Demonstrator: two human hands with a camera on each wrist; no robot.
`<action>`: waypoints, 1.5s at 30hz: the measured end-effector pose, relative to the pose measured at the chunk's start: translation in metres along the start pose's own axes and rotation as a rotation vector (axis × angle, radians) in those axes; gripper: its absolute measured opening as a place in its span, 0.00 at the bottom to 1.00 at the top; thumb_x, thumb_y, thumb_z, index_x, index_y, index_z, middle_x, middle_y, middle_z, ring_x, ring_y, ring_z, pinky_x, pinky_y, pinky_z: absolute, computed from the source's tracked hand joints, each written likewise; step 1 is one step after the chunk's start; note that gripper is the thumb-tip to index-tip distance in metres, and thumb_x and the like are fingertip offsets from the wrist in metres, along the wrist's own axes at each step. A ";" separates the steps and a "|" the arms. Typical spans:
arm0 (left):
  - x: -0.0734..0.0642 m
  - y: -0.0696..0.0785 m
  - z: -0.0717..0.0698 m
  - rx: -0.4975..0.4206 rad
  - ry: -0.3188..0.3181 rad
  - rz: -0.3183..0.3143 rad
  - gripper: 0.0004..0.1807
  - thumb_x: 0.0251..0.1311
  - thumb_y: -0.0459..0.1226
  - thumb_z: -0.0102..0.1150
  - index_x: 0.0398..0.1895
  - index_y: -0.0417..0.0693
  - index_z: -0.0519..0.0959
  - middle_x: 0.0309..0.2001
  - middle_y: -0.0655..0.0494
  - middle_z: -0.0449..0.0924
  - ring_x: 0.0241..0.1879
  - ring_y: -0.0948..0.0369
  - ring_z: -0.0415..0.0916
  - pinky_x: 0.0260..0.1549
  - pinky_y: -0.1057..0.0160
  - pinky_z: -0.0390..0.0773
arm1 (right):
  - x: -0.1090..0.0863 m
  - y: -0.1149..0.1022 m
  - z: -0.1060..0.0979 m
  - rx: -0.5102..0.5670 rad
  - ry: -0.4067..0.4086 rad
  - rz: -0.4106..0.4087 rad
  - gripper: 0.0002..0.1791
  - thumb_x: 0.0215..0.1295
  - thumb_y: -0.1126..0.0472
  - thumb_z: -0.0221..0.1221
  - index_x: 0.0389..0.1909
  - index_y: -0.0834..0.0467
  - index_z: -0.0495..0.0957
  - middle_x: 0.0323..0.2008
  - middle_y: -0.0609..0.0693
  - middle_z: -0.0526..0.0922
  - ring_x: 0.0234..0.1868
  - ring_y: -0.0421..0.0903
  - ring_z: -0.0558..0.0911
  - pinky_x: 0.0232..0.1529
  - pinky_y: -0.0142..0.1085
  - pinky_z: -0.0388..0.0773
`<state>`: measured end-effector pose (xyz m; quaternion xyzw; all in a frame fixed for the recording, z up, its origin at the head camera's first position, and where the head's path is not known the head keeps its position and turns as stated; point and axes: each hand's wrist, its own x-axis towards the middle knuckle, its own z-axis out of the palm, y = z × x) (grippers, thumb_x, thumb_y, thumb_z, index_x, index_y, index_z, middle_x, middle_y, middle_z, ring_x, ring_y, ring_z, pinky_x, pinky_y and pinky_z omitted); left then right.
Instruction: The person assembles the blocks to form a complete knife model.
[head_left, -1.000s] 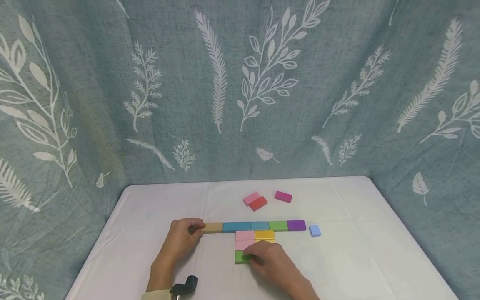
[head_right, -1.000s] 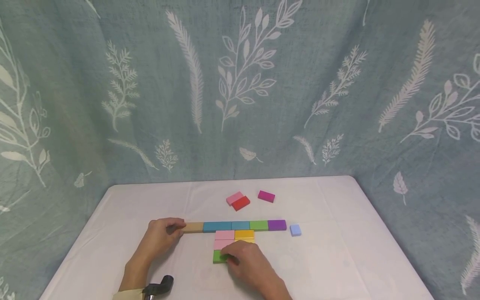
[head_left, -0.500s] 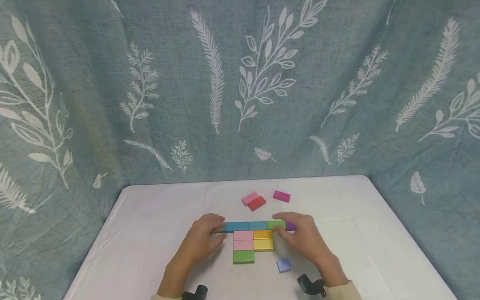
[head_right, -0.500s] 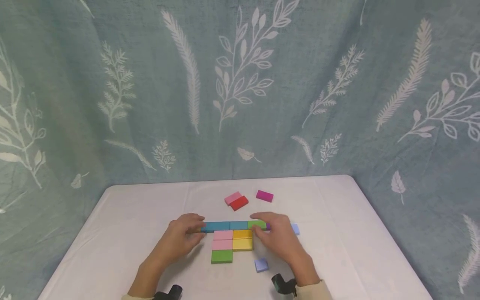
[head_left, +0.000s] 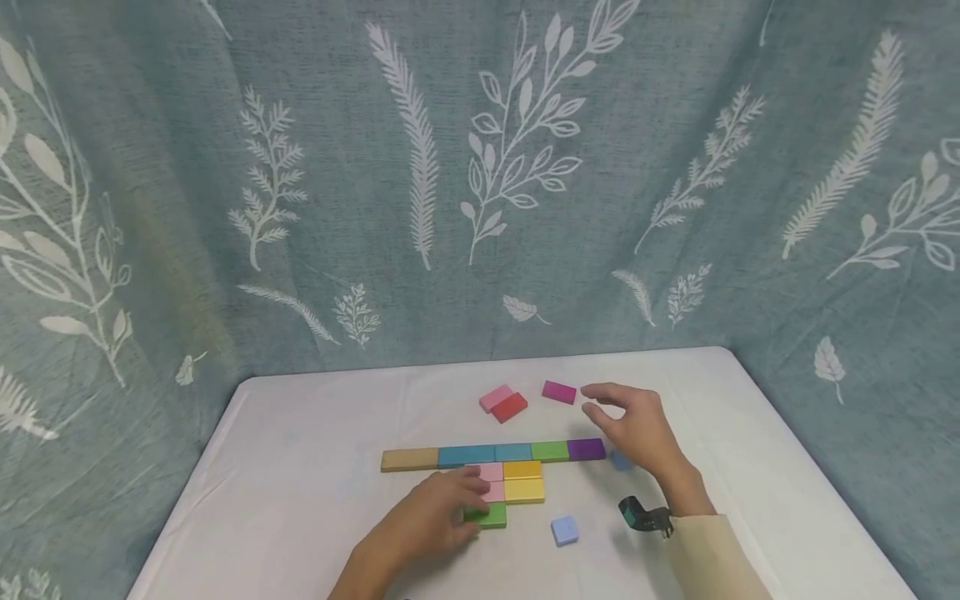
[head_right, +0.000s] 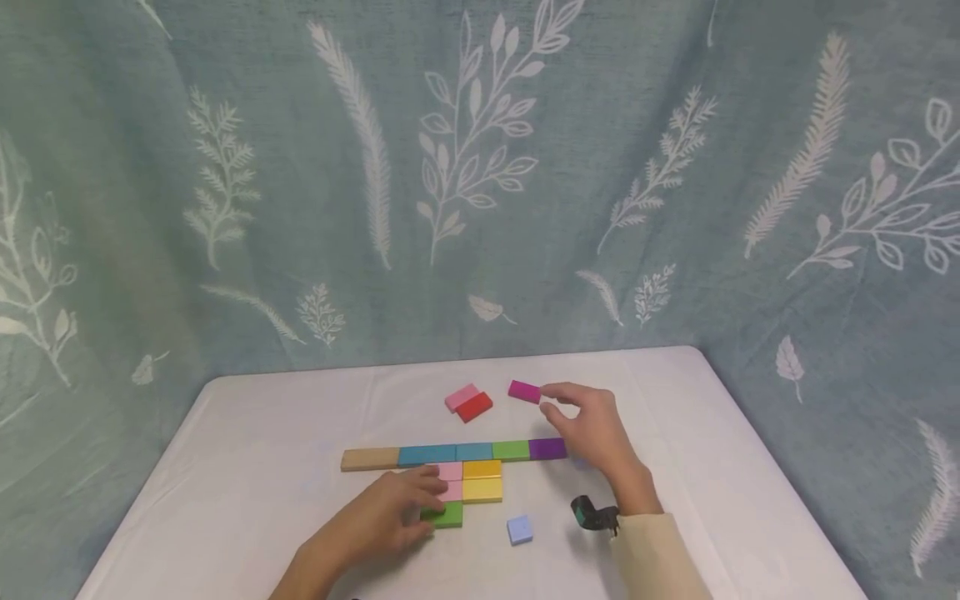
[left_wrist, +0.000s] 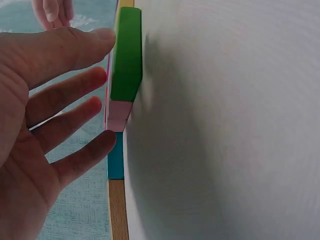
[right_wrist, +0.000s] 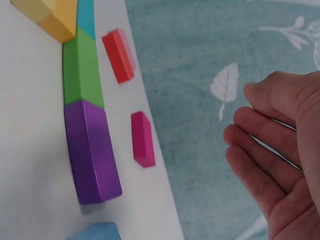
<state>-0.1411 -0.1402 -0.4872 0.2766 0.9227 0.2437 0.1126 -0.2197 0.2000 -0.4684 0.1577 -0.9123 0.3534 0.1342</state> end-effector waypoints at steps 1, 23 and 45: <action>0.000 0.001 0.000 0.004 -0.006 -0.009 0.15 0.65 0.38 0.77 0.54 0.58 0.93 0.66 0.63 0.87 0.75 0.53 0.76 0.75 0.42 0.78 | 0.002 0.003 0.000 0.007 -0.001 0.005 0.15 0.72 0.61 0.72 0.57 0.59 0.90 0.54 0.55 0.94 0.58 0.58 0.92 0.61 0.60 0.89; 0.002 0.000 0.006 -0.014 0.016 0.004 0.12 0.63 0.33 0.77 0.48 0.56 0.94 0.62 0.62 0.90 0.74 0.53 0.78 0.74 0.44 0.79 | 0.042 0.044 0.027 0.187 -0.073 0.127 0.19 0.72 0.63 0.71 0.61 0.63 0.86 0.58 0.60 0.91 0.62 0.61 0.90 0.66 0.57 0.87; 0.001 0.005 0.006 -0.011 0.030 -0.024 0.11 0.64 0.34 0.78 0.47 0.57 0.94 0.62 0.63 0.90 0.74 0.53 0.78 0.75 0.43 0.78 | 0.052 0.059 0.051 0.123 -0.179 0.223 0.21 0.71 0.67 0.71 0.63 0.58 0.86 0.61 0.56 0.90 0.65 0.58 0.88 0.71 0.56 0.84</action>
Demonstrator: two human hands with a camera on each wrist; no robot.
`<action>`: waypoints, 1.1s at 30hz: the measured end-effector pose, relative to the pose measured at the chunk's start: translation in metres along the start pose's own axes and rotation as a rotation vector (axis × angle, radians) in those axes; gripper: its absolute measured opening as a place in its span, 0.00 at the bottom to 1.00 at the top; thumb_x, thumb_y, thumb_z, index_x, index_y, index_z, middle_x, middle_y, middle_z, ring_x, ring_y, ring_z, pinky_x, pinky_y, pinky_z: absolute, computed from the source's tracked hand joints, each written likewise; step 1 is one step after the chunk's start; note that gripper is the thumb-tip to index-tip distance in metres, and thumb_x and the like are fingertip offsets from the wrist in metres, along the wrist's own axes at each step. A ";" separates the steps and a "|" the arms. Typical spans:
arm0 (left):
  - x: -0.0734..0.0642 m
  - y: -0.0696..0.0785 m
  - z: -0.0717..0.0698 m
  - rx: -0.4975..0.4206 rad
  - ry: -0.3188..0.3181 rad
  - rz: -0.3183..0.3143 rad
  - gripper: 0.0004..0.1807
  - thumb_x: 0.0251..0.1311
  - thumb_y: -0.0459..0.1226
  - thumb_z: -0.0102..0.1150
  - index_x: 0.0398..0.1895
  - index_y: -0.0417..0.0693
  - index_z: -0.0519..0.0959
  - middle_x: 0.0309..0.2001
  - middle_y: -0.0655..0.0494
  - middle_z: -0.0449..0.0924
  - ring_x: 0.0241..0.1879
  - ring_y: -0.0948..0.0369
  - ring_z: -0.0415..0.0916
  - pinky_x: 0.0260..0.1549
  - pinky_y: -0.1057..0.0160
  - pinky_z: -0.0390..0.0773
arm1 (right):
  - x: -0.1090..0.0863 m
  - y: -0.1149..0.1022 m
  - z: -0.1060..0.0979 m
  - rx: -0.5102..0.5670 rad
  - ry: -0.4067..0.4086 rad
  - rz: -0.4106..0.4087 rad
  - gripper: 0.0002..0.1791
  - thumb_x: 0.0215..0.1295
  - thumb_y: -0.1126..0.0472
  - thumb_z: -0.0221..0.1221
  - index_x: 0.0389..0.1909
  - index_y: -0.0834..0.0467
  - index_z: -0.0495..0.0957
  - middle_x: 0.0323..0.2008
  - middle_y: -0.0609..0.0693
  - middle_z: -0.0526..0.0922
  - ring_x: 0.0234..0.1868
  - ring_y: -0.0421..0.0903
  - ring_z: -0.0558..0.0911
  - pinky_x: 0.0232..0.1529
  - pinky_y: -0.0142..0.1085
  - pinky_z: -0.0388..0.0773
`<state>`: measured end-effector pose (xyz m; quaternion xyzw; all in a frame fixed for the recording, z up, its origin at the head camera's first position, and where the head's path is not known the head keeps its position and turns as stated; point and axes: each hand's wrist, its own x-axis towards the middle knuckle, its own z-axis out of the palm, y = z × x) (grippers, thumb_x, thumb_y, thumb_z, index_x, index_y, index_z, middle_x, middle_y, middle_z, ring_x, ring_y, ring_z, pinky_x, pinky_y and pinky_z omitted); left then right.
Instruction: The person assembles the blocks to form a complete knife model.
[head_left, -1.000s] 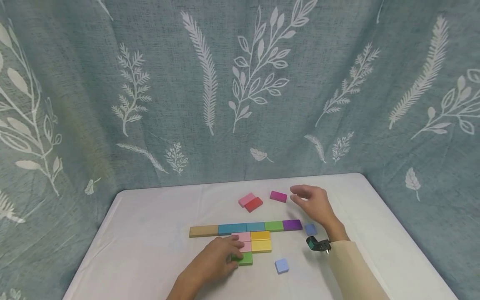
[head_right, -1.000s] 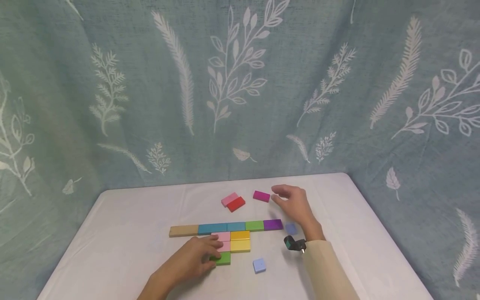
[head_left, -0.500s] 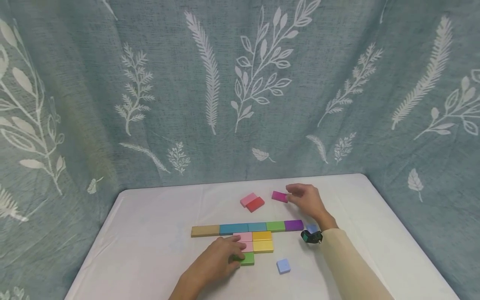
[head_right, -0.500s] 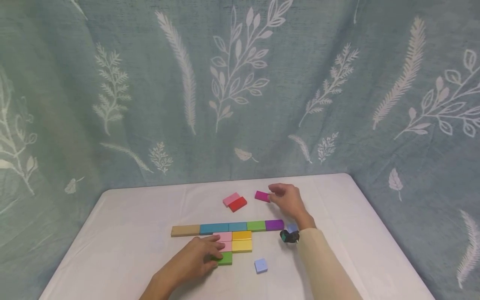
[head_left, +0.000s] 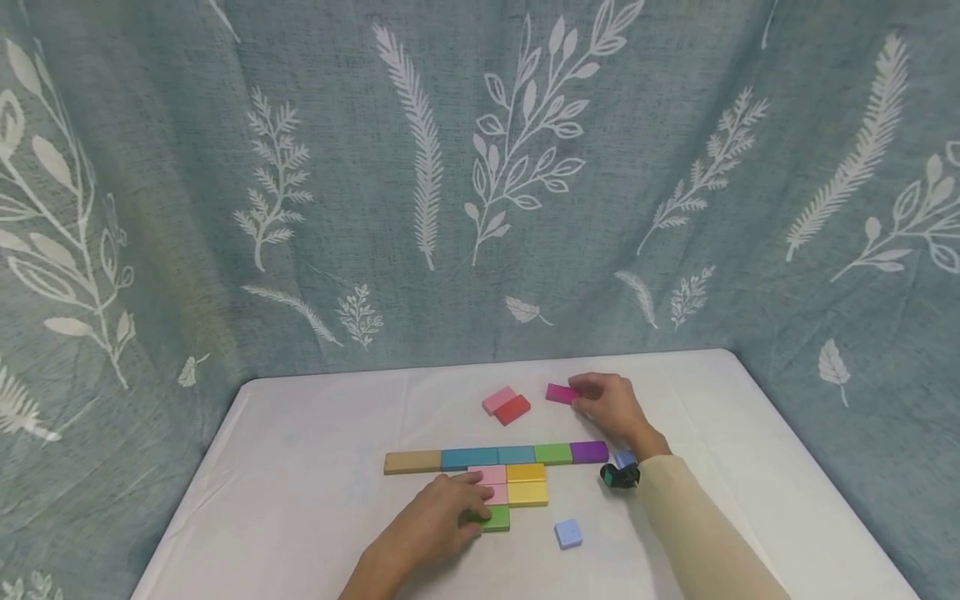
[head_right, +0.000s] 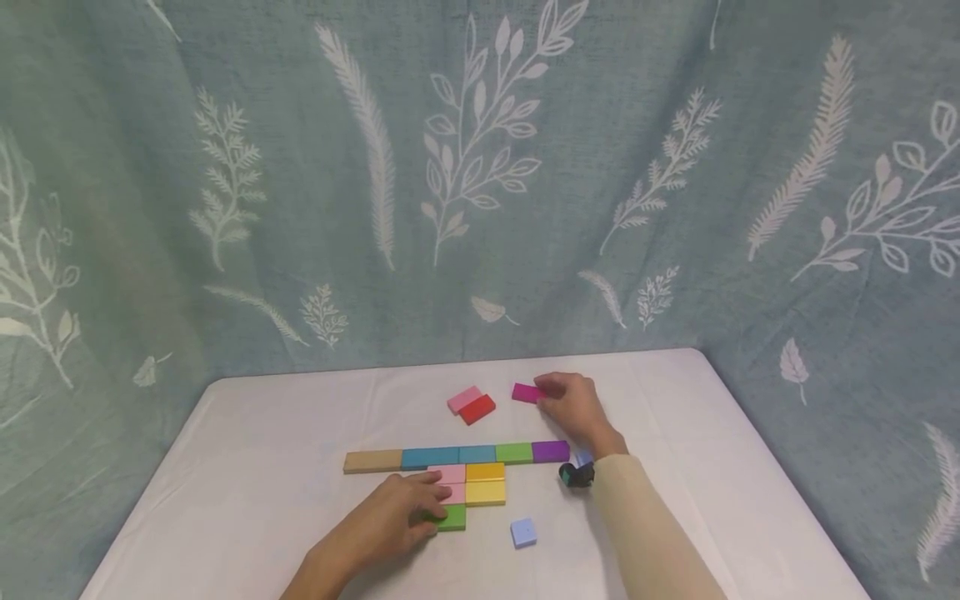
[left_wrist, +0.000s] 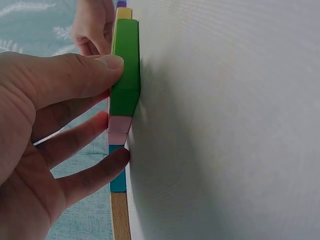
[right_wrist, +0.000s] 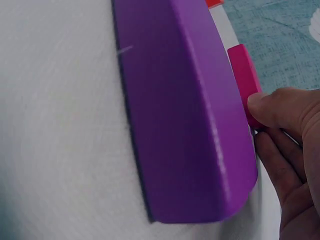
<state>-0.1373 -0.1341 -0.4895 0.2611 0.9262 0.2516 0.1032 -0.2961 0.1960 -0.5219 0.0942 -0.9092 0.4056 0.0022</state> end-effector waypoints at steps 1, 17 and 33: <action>0.000 0.000 0.000 -0.001 -0.001 -0.005 0.11 0.64 0.34 0.78 0.47 0.57 0.94 0.62 0.63 0.90 0.74 0.53 0.78 0.75 0.42 0.78 | -0.001 0.000 -0.001 -0.004 0.001 0.004 0.21 0.71 0.66 0.71 0.63 0.58 0.87 0.61 0.56 0.90 0.65 0.58 0.87 0.71 0.56 0.83; 0.002 -0.001 -0.001 -0.017 0.002 0.032 0.12 0.63 0.33 0.78 0.48 0.56 0.94 0.61 0.62 0.90 0.74 0.54 0.79 0.74 0.46 0.79 | -0.080 -0.001 -0.044 0.015 0.093 -0.002 0.19 0.71 0.66 0.71 0.62 0.58 0.87 0.58 0.57 0.91 0.62 0.59 0.90 0.65 0.52 0.87; 0.001 -0.003 -0.002 -0.024 0.008 0.038 0.12 0.62 0.31 0.79 0.47 0.53 0.94 0.59 0.60 0.91 0.73 0.52 0.80 0.73 0.47 0.80 | -0.164 -0.024 -0.051 0.027 0.002 0.087 0.20 0.63 0.69 0.76 0.56 0.55 0.91 0.53 0.51 0.94 0.59 0.53 0.91 0.59 0.44 0.91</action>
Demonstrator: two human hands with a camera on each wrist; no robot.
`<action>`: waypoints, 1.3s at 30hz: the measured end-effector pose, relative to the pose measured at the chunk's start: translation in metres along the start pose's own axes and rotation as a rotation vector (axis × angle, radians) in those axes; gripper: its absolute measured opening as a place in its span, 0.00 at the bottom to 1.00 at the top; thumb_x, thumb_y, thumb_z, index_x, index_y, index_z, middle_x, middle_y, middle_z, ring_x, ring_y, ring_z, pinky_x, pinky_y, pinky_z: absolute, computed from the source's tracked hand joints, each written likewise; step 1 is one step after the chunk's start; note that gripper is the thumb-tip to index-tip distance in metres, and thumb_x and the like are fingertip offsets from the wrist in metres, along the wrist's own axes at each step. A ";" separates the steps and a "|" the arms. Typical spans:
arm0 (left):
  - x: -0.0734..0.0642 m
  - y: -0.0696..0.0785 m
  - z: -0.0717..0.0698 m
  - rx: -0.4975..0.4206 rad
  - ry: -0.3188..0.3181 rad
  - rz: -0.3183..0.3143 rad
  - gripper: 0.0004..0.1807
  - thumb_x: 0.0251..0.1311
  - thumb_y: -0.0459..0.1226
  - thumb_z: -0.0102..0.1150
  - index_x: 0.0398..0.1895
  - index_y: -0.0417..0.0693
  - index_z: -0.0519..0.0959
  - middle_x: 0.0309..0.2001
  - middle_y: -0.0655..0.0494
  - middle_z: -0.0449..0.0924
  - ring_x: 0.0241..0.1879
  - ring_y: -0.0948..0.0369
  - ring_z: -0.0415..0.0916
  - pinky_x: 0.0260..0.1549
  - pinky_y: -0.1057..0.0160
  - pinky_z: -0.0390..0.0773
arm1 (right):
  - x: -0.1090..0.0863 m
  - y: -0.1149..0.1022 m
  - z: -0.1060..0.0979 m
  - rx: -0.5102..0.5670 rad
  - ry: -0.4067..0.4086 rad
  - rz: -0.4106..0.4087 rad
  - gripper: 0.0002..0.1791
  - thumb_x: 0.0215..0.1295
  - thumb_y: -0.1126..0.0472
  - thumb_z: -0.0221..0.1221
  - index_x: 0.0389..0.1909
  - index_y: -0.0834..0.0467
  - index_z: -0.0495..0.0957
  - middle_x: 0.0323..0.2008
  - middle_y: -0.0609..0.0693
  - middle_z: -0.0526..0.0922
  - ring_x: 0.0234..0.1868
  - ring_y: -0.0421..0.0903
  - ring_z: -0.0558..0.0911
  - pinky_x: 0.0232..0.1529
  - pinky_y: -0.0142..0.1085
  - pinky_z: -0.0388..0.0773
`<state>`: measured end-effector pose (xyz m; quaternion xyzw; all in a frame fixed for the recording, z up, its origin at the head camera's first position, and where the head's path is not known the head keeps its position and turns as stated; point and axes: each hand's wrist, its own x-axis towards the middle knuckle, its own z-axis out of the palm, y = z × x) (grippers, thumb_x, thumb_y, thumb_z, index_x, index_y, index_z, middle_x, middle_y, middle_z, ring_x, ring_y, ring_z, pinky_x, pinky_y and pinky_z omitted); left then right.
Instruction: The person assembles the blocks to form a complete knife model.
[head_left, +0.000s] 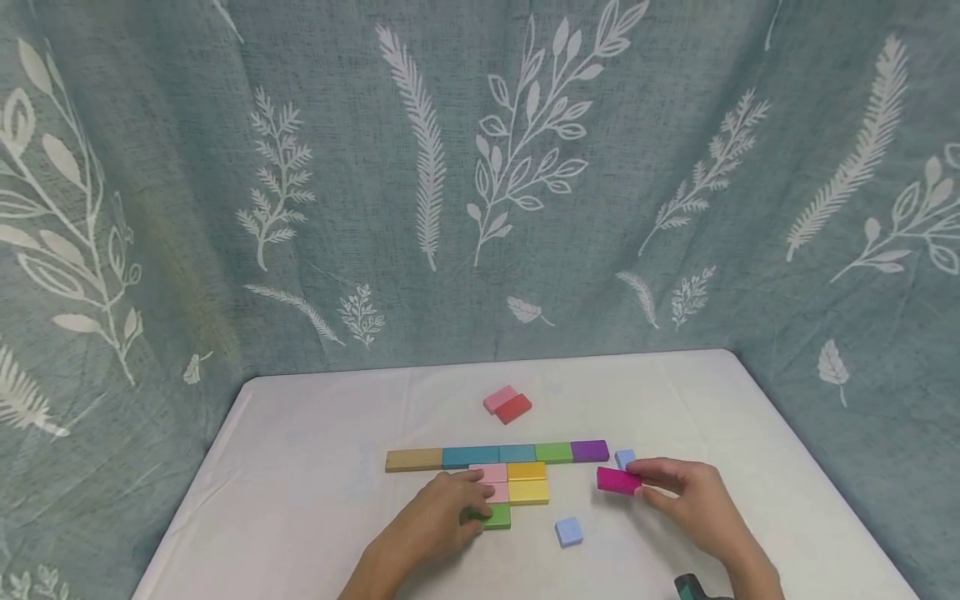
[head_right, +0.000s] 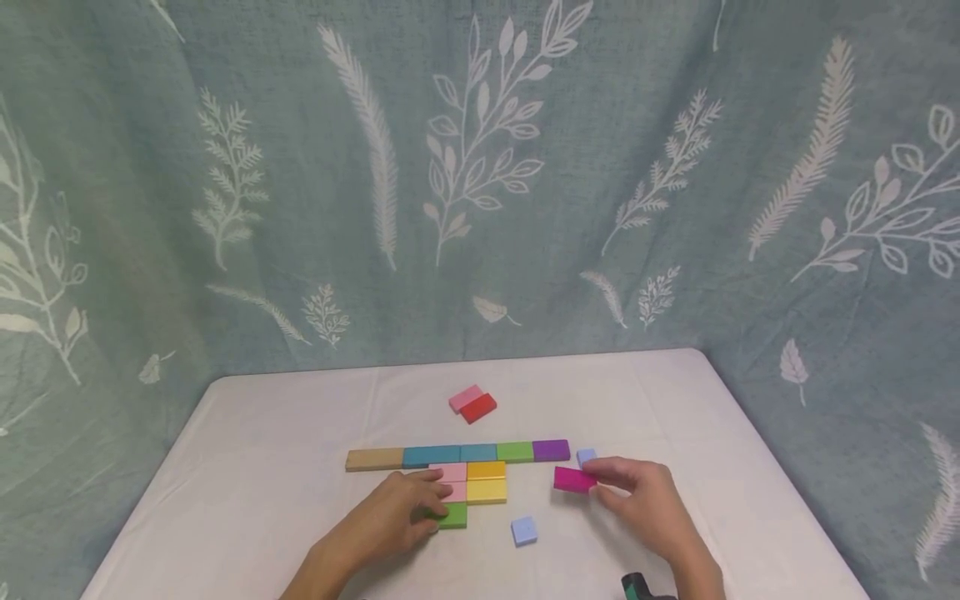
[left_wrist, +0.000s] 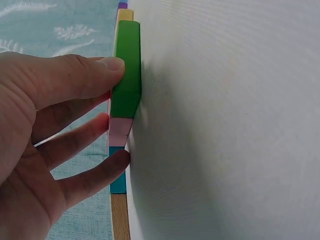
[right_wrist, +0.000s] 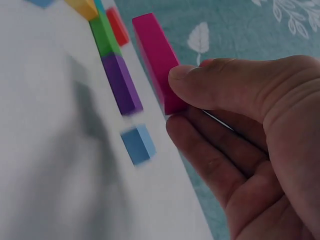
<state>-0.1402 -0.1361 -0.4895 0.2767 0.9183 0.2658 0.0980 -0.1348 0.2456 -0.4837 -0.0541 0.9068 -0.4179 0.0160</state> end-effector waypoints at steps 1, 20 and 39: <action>0.000 0.000 0.000 0.001 0.001 0.000 0.12 0.62 0.31 0.79 0.47 0.53 0.94 0.59 0.60 0.91 0.73 0.52 0.80 0.73 0.47 0.80 | -0.001 -0.002 0.003 0.005 -0.006 0.004 0.20 0.63 0.69 0.76 0.55 0.54 0.91 0.52 0.49 0.94 0.59 0.52 0.91 0.59 0.43 0.91; 0.002 0.000 0.002 -0.007 -0.026 -0.035 0.12 0.62 0.33 0.79 0.48 0.55 0.94 0.61 0.61 0.91 0.74 0.52 0.78 0.74 0.45 0.79 | 0.009 -0.037 0.073 -0.019 -0.215 -0.261 0.16 0.69 0.61 0.75 0.56 0.49 0.92 0.51 0.36 0.94 0.57 0.40 0.91 0.61 0.47 0.91; 0.001 0.001 0.002 0.011 -0.018 -0.056 0.12 0.63 0.34 0.79 0.47 0.56 0.94 0.62 0.62 0.90 0.75 0.52 0.78 0.75 0.45 0.78 | 0.011 -0.046 0.096 -0.200 -0.186 -0.398 0.18 0.64 0.67 0.76 0.53 0.49 0.92 0.49 0.38 0.94 0.54 0.39 0.92 0.59 0.42 0.92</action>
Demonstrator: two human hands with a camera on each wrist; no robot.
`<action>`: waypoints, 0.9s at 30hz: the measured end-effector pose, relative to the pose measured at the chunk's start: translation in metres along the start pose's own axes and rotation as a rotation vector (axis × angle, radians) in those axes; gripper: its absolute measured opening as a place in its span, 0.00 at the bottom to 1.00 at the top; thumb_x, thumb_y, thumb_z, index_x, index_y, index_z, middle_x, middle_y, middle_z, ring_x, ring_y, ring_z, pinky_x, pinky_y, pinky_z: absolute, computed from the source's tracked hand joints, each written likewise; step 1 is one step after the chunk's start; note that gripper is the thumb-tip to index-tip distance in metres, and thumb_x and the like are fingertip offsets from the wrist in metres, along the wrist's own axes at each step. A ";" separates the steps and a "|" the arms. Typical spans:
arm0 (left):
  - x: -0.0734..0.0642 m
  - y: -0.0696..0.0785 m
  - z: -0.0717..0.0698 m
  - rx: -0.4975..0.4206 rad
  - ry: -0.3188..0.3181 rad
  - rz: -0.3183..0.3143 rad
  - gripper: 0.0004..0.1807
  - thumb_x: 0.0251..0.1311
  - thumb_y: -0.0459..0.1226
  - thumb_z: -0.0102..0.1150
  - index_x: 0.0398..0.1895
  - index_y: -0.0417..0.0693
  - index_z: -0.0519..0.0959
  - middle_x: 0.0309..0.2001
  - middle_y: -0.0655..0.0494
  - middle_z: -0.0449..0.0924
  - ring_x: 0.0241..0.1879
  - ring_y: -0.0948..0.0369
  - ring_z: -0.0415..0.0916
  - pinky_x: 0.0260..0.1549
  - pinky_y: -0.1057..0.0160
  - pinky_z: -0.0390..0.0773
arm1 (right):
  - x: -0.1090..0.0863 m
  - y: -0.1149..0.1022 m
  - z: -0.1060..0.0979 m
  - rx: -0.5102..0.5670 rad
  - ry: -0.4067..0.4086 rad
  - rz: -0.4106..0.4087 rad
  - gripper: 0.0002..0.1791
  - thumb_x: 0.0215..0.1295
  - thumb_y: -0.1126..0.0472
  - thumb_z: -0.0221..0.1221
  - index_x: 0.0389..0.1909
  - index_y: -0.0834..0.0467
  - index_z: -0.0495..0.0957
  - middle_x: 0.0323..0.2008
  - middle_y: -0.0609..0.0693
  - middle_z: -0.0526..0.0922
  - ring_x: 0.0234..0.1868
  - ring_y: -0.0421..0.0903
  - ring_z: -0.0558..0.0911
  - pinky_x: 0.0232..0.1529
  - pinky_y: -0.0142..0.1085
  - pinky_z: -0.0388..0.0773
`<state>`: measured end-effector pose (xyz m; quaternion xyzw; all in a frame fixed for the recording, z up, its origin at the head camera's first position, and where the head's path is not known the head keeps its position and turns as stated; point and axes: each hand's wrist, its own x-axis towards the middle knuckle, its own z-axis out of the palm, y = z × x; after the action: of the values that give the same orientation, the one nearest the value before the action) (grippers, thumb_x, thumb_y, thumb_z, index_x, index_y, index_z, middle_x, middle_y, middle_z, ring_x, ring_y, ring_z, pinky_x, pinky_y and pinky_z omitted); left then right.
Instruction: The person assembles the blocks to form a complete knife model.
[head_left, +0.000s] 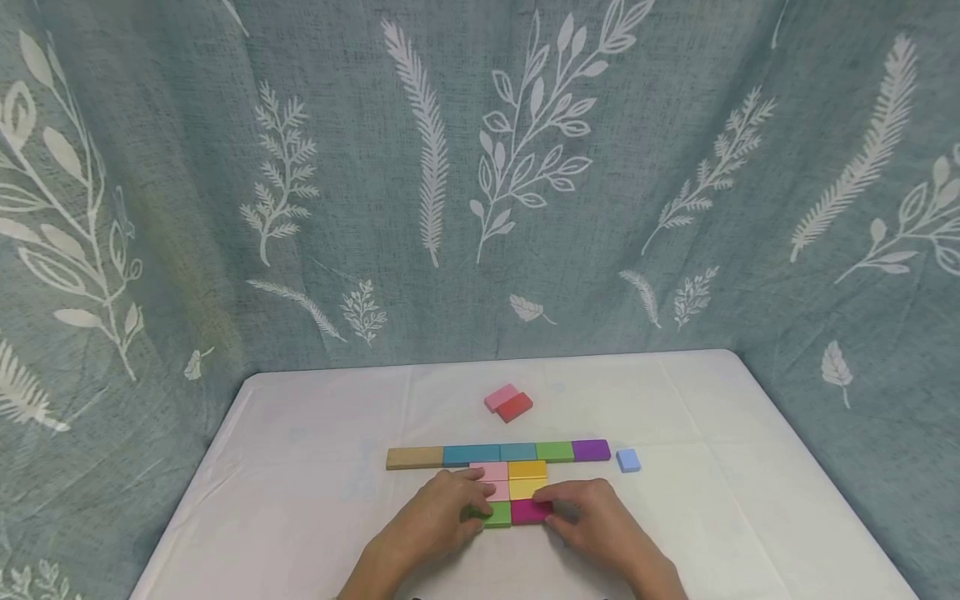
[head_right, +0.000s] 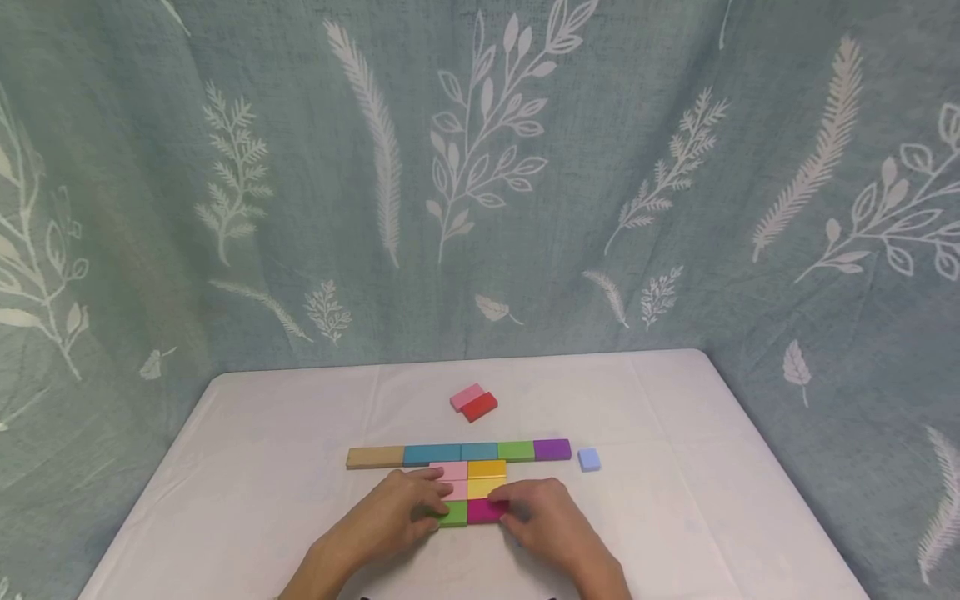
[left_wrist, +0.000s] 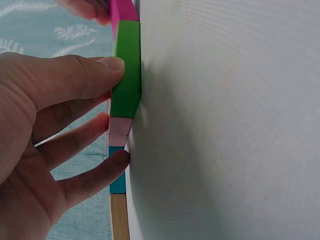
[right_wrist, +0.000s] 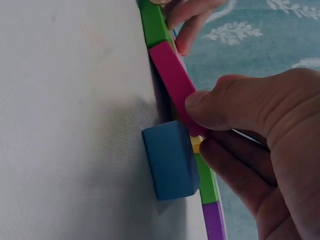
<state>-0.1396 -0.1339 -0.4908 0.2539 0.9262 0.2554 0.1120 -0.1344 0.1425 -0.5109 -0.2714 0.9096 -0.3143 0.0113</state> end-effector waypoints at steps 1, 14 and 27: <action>0.000 0.000 0.000 -0.001 -0.002 0.002 0.11 0.63 0.34 0.79 0.47 0.56 0.94 0.62 0.62 0.90 0.75 0.52 0.78 0.75 0.45 0.78 | 0.000 0.000 0.001 -0.010 0.004 -0.006 0.18 0.63 0.67 0.76 0.53 0.50 0.92 0.49 0.38 0.94 0.54 0.39 0.92 0.59 0.42 0.92; -0.001 0.002 -0.003 -0.018 -0.013 -0.018 0.12 0.63 0.35 0.79 0.48 0.57 0.94 0.62 0.63 0.90 0.75 0.53 0.77 0.75 0.43 0.78 | 0.001 -0.009 0.005 -0.065 0.028 0.008 0.18 0.62 0.67 0.77 0.52 0.49 0.92 0.48 0.37 0.94 0.52 0.39 0.91 0.59 0.42 0.91; -0.003 0.001 -0.004 0.009 -0.005 -0.019 0.11 0.64 0.37 0.79 0.48 0.59 0.94 0.64 0.64 0.89 0.76 0.53 0.76 0.76 0.42 0.77 | 0.002 -0.012 0.002 -0.049 0.002 0.044 0.17 0.64 0.64 0.77 0.53 0.48 0.92 0.47 0.35 0.93 0.52 0.38 0.90 0.60 0.44 0.91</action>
<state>-0.1382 -0.1365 -0.4866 0.2464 0.9293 0.2495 0.1156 -0.1301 0.1325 -0.5054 -0.2510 0.9229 -0.2919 0.0108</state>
